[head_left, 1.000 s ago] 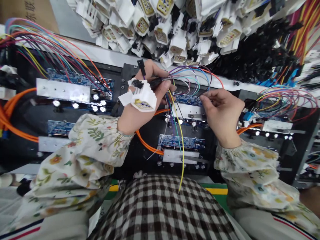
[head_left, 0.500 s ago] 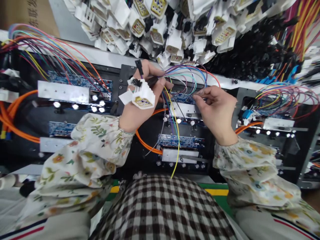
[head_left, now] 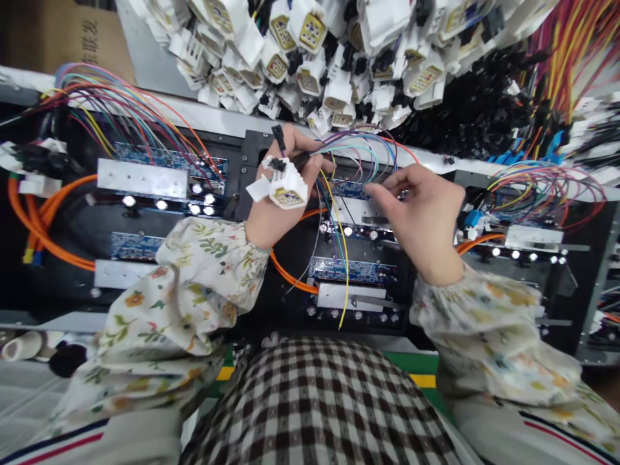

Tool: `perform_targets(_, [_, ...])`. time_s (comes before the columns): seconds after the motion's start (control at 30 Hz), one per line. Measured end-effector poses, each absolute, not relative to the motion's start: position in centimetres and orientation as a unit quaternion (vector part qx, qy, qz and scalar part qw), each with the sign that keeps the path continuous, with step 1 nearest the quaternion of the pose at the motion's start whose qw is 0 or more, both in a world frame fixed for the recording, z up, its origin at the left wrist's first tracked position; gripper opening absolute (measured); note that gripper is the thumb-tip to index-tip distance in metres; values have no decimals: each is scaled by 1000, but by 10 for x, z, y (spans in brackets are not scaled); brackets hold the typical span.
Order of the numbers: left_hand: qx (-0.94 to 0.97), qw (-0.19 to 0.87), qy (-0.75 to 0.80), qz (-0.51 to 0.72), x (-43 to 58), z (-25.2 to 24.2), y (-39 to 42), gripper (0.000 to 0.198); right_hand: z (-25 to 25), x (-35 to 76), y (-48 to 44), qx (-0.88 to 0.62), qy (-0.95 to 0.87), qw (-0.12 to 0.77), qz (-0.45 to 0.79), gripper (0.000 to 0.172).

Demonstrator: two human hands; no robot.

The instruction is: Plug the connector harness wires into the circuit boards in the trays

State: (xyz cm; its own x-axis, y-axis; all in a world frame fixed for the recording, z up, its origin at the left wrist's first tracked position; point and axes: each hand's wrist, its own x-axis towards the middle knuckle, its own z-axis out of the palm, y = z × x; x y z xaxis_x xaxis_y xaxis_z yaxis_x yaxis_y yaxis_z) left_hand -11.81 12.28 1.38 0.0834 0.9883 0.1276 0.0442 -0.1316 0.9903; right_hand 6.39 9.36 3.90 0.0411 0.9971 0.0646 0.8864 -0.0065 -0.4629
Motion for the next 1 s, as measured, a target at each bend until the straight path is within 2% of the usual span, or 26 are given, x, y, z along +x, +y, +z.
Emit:
perform_targets(0.13, [564, 474, 455, 500, -120, 15, 123, 14, 62, 60, 82, -587, -785, 110, 164, 10])
perform_targets(0.2, [563, 480, 447, 503, -121, 17, 123, 12, 65, 65, 83, -592, -785, 100, 152, 9])
perform_targets(0.27, [565, 483, 448, 497, -121, 17, 122, 11, 62, 68, 88, -634, -746, 138, 148, 10])
perform_targets(0.4, [568, 461, 466, 497, -122, 13, 121, 10, 44, 60, 101, -678, -649, 260, 229, 3])
perform_targets(0.47, [566, 462, 466, 499, -123, 13, 122, 11, 33, 52, 106, -672, -639, 281, 249, 3])
perform_targets(0.63, [574, 476, 457, 484, -126, 25, 121, 10, 16, 47, 113, -660, -647, 292, 247, 4])
perform_targets(0.8, [558, 500, 437, 497, -124, 28, 118, 12, 12, 49, 115, -652, -669, 267, 236, 8])
perform_targets(1.0, [594, 427, 461, 503, -125, 13, 123, 11, 20, 49, 119, -649, -677, 236, 256, 9])
